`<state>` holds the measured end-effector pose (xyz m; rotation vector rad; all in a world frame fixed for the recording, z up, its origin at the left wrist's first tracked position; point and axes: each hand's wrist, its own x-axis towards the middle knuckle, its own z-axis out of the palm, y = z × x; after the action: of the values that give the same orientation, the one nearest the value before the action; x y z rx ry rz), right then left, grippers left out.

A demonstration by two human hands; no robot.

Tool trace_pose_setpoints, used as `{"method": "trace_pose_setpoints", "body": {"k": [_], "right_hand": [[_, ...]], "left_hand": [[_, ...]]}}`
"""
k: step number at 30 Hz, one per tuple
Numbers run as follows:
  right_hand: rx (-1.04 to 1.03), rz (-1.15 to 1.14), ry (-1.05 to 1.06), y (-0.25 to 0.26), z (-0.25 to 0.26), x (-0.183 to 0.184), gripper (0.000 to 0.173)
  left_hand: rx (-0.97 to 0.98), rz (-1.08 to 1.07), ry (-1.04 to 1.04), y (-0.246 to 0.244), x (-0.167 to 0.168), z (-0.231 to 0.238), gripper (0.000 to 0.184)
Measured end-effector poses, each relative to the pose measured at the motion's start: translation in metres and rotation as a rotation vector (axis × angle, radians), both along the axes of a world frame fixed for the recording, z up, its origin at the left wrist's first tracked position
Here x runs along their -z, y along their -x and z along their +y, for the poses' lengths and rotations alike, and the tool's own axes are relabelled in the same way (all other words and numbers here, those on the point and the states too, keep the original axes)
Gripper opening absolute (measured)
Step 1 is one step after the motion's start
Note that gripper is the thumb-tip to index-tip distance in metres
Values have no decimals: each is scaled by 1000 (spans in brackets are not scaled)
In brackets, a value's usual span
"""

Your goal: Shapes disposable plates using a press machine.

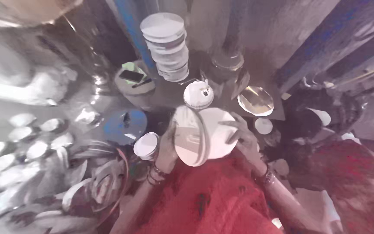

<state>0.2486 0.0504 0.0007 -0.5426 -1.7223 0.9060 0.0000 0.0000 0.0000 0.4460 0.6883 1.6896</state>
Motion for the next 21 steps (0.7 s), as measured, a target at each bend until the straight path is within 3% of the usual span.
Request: {"method": "trace_pose_setpoints", "body": {"k": [3,6,8,10,13,18,20,21], "right_hand": [[-25,54,66,8,-11,9,20],[-118,256,401,6,-17,8,25],[-152,305,508,0,-15,13,42],[-117,110,483,-8,-19,18,61],[-30,-215,383,-1,-38,7,43],[295,-514,135,16,-55,8,40],[201,-476,175,1,-49,12,44],[142,-452,240,-11,-40,11,46]], "left_hand": [[48,151,28,-23,10,4,37],[63,369,18,-30,12,6,56],[78,578,5,-30,15,2,59],[206,766,-65,-28,15,-8,47],[470,889,-160,-25,7,-5,43],[420,1449,-79,-41,-3,3,62],[482,1335,6,-41,-5,4,63],[524,1212,60,-39,-6,6,55]]}}
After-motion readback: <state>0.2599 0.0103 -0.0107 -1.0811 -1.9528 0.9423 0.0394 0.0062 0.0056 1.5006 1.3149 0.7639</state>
